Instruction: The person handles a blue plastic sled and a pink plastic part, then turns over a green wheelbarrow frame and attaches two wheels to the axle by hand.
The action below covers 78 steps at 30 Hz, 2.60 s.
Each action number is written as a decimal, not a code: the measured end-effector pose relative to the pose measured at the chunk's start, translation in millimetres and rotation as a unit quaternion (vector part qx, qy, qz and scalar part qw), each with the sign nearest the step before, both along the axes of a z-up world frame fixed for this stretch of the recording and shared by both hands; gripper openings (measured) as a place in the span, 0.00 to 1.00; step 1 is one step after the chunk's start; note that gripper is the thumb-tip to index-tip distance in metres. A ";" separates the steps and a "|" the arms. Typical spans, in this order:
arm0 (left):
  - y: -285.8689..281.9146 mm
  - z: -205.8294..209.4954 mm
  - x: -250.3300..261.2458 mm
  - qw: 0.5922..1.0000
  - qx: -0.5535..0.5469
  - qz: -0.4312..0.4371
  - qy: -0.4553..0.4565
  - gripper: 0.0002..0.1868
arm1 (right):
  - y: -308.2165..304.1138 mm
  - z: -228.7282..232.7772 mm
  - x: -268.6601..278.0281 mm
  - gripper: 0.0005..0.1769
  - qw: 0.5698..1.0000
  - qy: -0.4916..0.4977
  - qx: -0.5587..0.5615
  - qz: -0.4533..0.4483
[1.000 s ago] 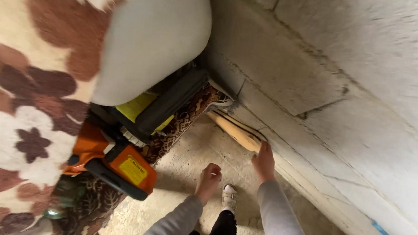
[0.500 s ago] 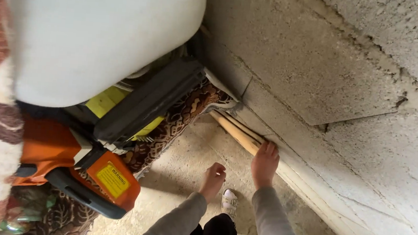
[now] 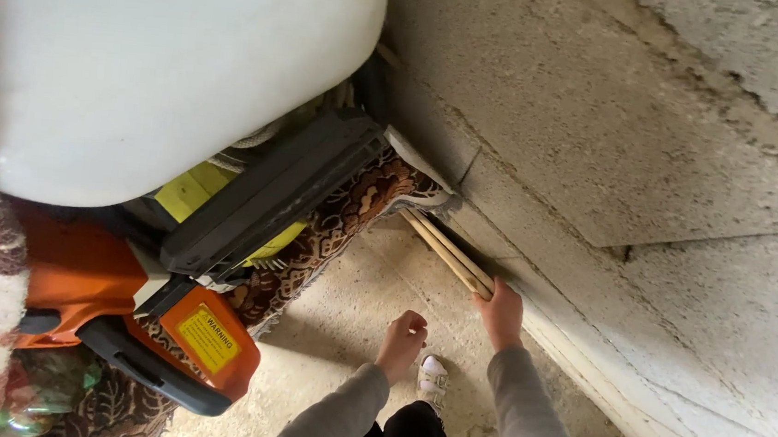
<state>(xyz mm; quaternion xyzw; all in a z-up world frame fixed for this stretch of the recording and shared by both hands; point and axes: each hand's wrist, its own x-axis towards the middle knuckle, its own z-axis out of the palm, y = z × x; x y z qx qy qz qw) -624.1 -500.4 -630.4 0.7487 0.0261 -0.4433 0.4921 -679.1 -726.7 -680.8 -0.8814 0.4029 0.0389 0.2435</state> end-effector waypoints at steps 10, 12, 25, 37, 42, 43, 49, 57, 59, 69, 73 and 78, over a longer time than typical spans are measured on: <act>-3.5 35.7 17.4 0.995 0.067 -0.059 0.049 0.08 | -5.4 20.4 5.2 0.19 0.997 0.036 0.056 0.035; 0.7 11.4 7.4 0.999 0.017 -0.034 0.004 0.14 | 1.2 14.6 1.8 0.27 0.999 0.042 0.014 0.010; -90.6 -60.0 52.0 0.978 -0.046 0.066 0.191 0.28 | 13.3 22.2 -5.1 0.20 0.998 0.026 -0.008 0.061; -144.1 -120.0 92.5 0.981 0.032 0.045 0.186 0.30 | 3.5 28.7 -13.3 0.27 0.979 0.198 0.040 0.020; -147.5 -156.6 105.0 0.977 0.052 0.107 0.175 0.28 | 12.3 93.6 -2.9 0.58 0.846 0.018 0.458 -0.272; -151.2 -167.8 108.5 0.978 0.053 0.104 0.172 0.28 | 12.1 79.2 -4.5 0.58 0.845 0.015 0.459 -0.274; -151.7 -149.6 102.8 0.976 0.074 0.156 0.130 0.21 | 12.2 24.1 -7.2 0.42 0.945 0.102 0.259 -0.170; -150.2 -86.4 121.0 0.978 0.109 0.178 0.013 0.16 | 20.7 72.4 10.9 0.34 0.949 -0.016 0.275 -0.150; -146.8 -57.0 127.9 0.978 0.107 0.177 0.007 0.15 | 21.9 78.9 18.3 0.35 0.949 -0.027 0.277 -0.148; -150.0 -81.7 182.4 0.962 0.207 -0.111 -0.137 0.18 | 10.0 6.9 54.9 0.37 0.971 -0.059 0.214 -0.091; -134.8 -181.2 222.7 0.778 0.348 -0.414 -0.320 0.17 | 15.9 -0.3 77.4 0.36 0.971 -0.077 0.212 -0.080; -107.7 -162.3 218.0 0.987 -0.068 0.148 -0.010 0.07 | 17.2 -23.8 98.4 0.37 0.970 -0.109 0.206 -0.071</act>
